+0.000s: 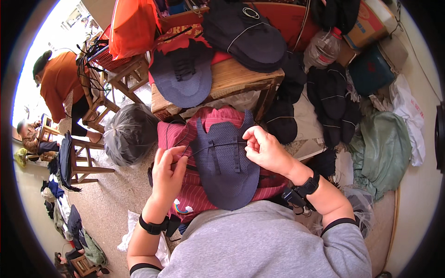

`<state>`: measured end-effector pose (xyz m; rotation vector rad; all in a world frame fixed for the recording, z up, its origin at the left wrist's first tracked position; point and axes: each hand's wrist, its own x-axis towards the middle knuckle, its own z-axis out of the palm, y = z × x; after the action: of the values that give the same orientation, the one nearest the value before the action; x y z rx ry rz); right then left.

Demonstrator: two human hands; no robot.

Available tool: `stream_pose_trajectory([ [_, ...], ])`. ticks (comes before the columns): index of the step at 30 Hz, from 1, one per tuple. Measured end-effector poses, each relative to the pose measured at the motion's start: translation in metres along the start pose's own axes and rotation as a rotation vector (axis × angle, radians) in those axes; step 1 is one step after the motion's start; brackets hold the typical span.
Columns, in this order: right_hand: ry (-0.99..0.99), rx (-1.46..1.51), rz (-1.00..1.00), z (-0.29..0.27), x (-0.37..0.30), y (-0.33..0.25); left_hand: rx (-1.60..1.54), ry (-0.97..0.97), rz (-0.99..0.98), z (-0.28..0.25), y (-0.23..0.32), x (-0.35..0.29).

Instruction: The recorder uses a plastic lacing tool to thread laces into a shoe upper.

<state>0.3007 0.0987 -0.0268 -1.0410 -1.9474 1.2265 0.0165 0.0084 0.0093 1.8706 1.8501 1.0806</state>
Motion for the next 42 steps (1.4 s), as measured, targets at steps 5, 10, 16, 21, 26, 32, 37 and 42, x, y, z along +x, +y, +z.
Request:
stream_pose_trajectory([
  [5, 0.061, 0.049, 0.093, 0.002, 0.001, -0.002, -0.483, -0.201, -0.282, 0.021, 0.006, -0.003],
  [10, 0.071, 0.039, 0.031, 0.004, 0.001, 0.000, 0.090, -0.098, 0.083, 0.033, 0.023, 0.016],
  [16, 0.069, 0.013, -0.001, 0.004, 0.005, -0.001, 0.115, -0.216, 0.009, 0.053, 0.002, 0.025],
  [21, 0.046, 0.036, 0.012, 0.004, 0.008, 0.000, 0.155, -0.220, 0.047, 0.057, -0.002, 0.023],
  [26, 0.054, 0.117, 0.003, 0.007, 0.009, 0.005, 0.323, -0.249, 0.104, 0.058, -0.001, 0.021],
  [32, 0.100, 0.134, 0.082, 0.006, 0.004, 0.001, 0.262, -0.287, 0.101, 0.053, 0.001, 0.022],
  [37, 0.433, -0.105, 0.047, 0.008, -0.015, 0.035, 0.048, -0.237, 0.085, 0.049, -0.001, 0.023],
  [42, 0.263, 0.101, 0.169, 0.002, -0.018, 0.021, -0.682, -0.219, -0.333, 0.042, 0.007, 0.026],
])
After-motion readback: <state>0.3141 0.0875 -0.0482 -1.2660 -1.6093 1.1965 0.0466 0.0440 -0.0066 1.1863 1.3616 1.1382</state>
